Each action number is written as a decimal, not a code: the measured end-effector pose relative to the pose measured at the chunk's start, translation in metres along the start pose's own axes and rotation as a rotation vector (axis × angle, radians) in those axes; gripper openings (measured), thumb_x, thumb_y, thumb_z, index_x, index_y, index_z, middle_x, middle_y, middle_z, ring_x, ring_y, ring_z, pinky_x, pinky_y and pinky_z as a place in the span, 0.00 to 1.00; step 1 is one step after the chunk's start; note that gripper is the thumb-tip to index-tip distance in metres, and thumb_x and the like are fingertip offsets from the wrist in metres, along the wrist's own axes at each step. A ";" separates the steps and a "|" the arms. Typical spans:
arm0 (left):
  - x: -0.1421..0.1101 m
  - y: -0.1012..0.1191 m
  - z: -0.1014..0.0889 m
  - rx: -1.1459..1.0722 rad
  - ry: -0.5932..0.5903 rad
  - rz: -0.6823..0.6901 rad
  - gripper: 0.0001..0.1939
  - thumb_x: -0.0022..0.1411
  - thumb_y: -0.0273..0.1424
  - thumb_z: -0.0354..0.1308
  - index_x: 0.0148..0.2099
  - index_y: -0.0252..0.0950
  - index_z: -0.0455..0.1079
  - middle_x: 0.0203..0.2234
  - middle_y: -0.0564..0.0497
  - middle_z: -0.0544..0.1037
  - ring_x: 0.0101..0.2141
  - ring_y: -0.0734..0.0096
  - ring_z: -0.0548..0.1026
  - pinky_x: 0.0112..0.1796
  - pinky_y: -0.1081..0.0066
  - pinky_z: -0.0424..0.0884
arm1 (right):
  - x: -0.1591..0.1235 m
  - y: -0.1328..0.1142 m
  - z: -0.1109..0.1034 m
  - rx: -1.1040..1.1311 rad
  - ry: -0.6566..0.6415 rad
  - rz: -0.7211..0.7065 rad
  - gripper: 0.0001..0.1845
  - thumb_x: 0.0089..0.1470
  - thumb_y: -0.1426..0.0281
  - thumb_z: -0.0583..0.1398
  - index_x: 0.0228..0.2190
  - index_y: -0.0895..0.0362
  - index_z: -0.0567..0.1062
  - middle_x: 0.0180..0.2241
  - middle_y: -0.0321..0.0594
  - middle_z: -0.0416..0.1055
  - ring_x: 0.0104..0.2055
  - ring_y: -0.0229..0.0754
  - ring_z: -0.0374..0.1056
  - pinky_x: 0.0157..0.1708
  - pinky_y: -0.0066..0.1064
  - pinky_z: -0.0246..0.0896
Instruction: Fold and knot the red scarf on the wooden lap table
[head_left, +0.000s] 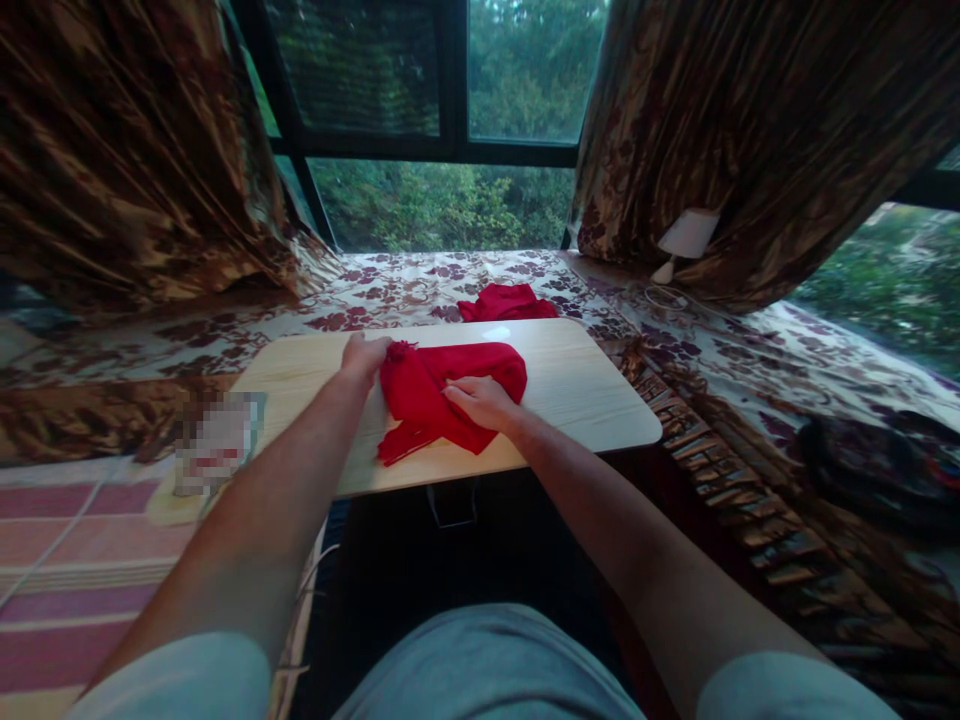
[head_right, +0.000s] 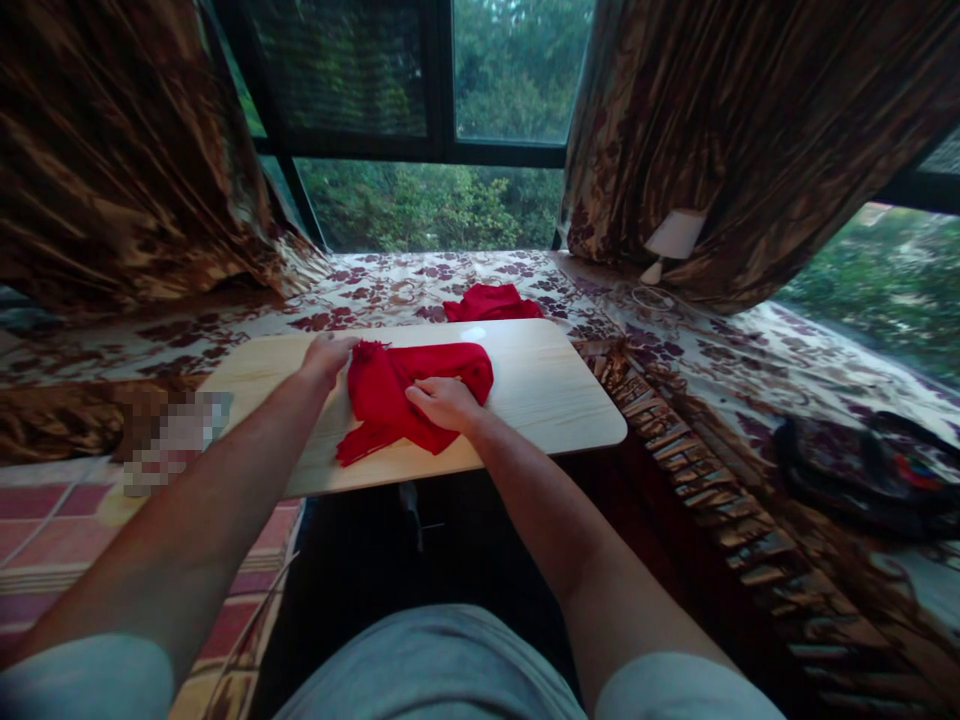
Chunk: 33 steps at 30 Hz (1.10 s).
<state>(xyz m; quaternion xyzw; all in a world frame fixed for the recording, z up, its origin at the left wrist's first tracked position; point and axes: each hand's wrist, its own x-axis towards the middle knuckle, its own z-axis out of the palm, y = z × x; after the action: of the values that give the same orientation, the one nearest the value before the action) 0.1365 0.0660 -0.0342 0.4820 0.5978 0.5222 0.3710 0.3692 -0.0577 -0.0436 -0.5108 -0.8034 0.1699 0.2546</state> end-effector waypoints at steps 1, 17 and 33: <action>-0.009 -0.001 -0.003 0.119 0.095 0.060 0.29 0.47 0.31 0.68 0.53 0.36 0.71 0.53 0.38 0.77 0.60 0.48 0.69 0.58 0.57 0.66 | 0.001 0.000 -0.001 0.022 -0.009 0.012 0.23 0.69 0.58 0.51 0.36 0.54 0.82 0.39 0.38 0.80 0.41 0.40 0.73 0.42 0.28 0.58; -0.103 -0.013 -0.008 0.814 -0.650 0.531 0.28 0.70 0.45 0.45 0.68 0.49 0.64 0.70 0.50 0.56 0.71 0.51 0.45 0.65 0.39 0.38 | -0.044 -0.024 0.010 -0.259 -0.075 -0.162 0.42 0.61 0.50 0.58 0.67 0.63 0.61 0.68 0.57 0.55 0.71 0.55 0.50 0.69 0.50 0.41; -0.093 -0.031 -0.012 0.593 -0.579 0.589 0.28 0.72 0.37 0.38 0.68 0.42 0.65 0.68 0.48 0.62 0.70 0.59 0.51 0.67 0.48 0.45 | 0.037 0.011 -0.005 -0.410 -0.202 -0.127 0.24 0.69 0.68 0.50 0.58 0.64 0.72 0.62 0.53 0.67 0.68 0.48 0.58 0.67 0.40 0.49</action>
<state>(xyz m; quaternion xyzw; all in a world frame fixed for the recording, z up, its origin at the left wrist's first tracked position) 0.1439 -0.0267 -0.0682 0.8398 0.4316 0.2573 0.2057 0.3666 -0.0193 -0.0367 -0.4807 -0.8730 0.0372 0.0743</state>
